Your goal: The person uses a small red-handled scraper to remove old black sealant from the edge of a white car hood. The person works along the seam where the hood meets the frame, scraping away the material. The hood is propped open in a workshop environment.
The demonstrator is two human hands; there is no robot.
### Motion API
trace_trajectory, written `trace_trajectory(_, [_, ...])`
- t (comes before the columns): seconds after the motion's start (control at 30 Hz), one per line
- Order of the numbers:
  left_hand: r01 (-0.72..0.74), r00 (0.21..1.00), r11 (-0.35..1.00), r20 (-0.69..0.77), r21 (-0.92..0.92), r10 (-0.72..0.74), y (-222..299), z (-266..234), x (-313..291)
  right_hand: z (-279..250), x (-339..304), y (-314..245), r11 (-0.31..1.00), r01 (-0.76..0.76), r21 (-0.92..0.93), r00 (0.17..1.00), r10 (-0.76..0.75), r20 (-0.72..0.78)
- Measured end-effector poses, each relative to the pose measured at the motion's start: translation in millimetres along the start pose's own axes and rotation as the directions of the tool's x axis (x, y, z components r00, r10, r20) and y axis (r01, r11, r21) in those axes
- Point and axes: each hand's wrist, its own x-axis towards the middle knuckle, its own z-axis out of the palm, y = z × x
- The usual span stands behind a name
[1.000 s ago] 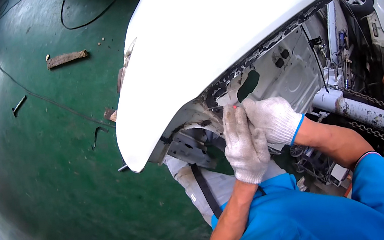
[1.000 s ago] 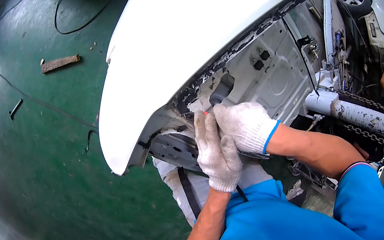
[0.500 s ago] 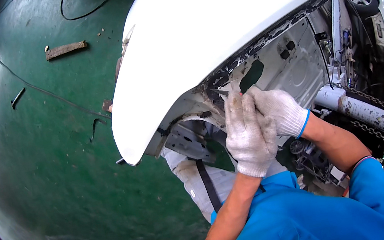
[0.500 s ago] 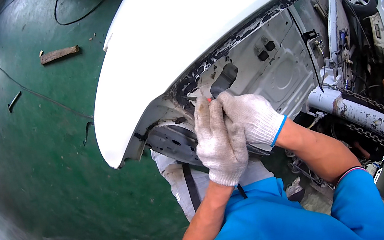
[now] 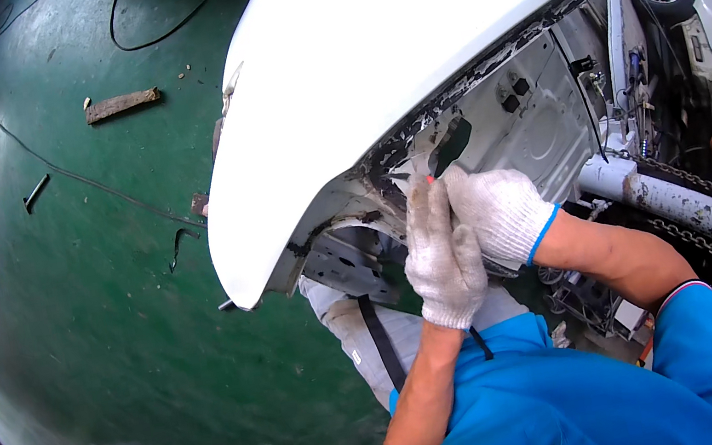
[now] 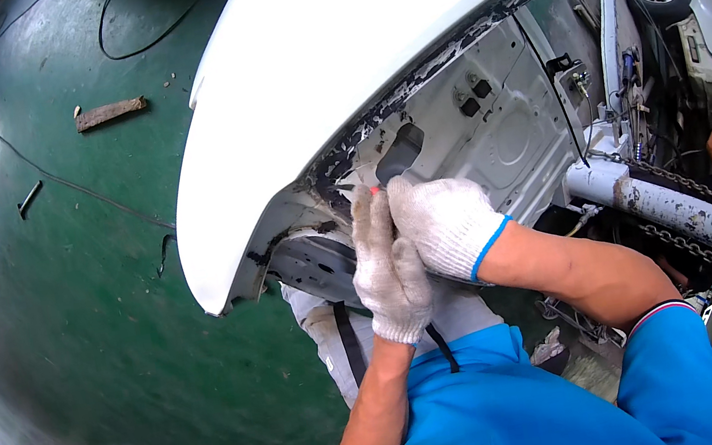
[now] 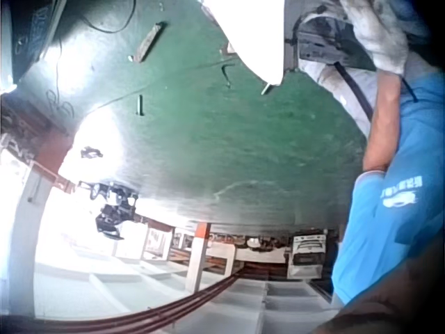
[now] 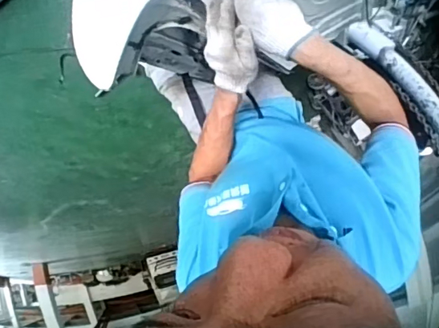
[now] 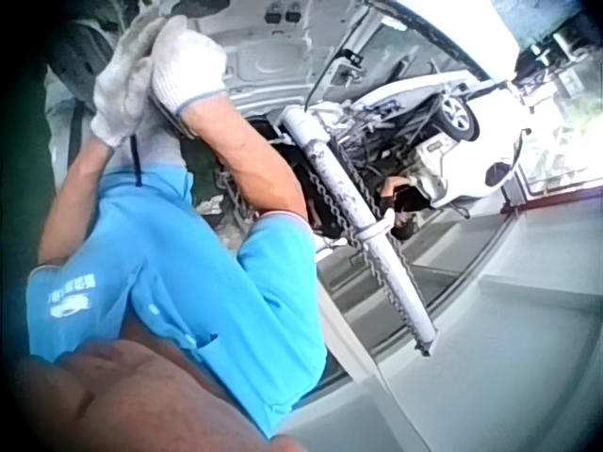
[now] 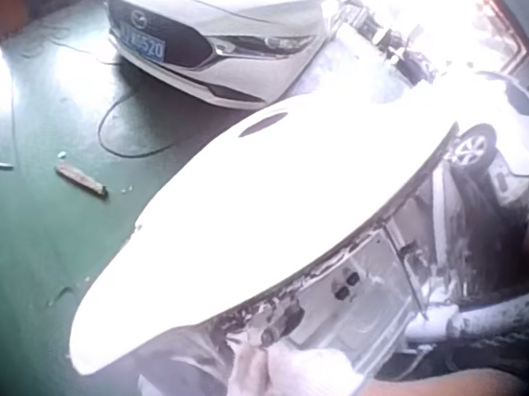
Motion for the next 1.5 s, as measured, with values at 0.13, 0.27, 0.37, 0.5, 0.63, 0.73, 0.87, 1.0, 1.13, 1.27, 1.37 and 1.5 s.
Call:
trace_trajectory(0.13, [0.008, 1.000, 0.996, 0.015, 0.088, -0.009, -4.2, 5.4, -21.8, 22.0, -12.5, 6.0, 0.999, -0.036, -0.025, 0.997, 0.037, 0.062])
trace_trajectory(0.27, [-0.013, 0.999, 0.989, 0.032, 0.149, 0.008, -1.5, 6.8, -19.9, 25.4, -8.6, 14.2, 0.997, -0.050, 0.062, 0.997, 0.045, 0.069])
trace_trajectory(0.37, [-0.077, 0.997, 0.984, 0.023, 0.159, 0.074, -0.1, 6.4, -9.3, 20.4, -9.5, 11.0, 0.995, 0.000, 0.095, 1.000, 0.000, 0.000])
trace_trajectory(0.5, [-0.062, 0.998, 0.981, 0.035, 0.182, 0.057, -2.0, 0.6, -6.0, 23.5, -5.0, 11.1, 0.992, -0.048, 0.119, 0.999, 0.046, 0.024])
trace_trajectory(0.63, [-0.041, 0.998, 0.987, 0.053, 0.154, 0.033, -11.3, 0.8, -21.2, 51.4, -8.1, 20.0, 1.000, -0.024, 0.004, 0.997, 0.024, 0.080])
trace_trajectory(0.73, [-0.009, 1.000, 0.992, 0.023, 0.128, 0.006, -10.1, 1.1, -23.5, 38.7, -10.9, 11.7, 1.000, -0.007, 0.005, 0.997, 0.007, 0.078])
trace_trajectory(0.87, [-0.024, 0.999, 0.996, 0.042, 0.091, 0.020, -9.5, 2.7, -31.9, 34.9, -18.6, 9.0, 0.999, -0.048, 0.015, 0.996, 0.047, 0.070])
trace_trajectory(1.0, [-0.003, 0.999, 0.993, 0.053, 0.121, -0.004, -7.9, 13.1, -35.4, 32.8, -18.5, 21.1, 0.999, -0.037, 0.029, 0.993, 0.033, 0.111])
trace_trajectory(1.13, [-0.033, 0.999, 0.980, 0.031, 0.197, 0.027, 2.6, 14.0, -34.1, 44.2, -17.6, 34.8, 0.998, 0.000, 0.067, 0.990, -0.009, 0.143])
trace_trajectory(1.27, [-0.063, 0.998, 0.977, 0.005, 0.202, 0.063, 11.1, 10.9, -21.0, 36.7, -20.3, 29.9, 0.981, 0.004, 0.192, 1.000, -0.010, 0.029])
trace_trajectory(1.37, [-0.087, 0.996, 0.965, -0.003, 0.246, 0.091, 2.6, 8.0, -8.0, 30.4, -2.7, 24.5, 0.988, 0.004, 0.154, 1.000, -0.007, 0.020])
trace_trajectory(1.5, [-0.049, 0.999, 0.970, -0.009, 0.240, 0.053, 3.7, 8.5, -4.5, 16.6, 5.3, 23.0, 0.995, 0.004, 0.095, 0.997, -0.012, 0.081])
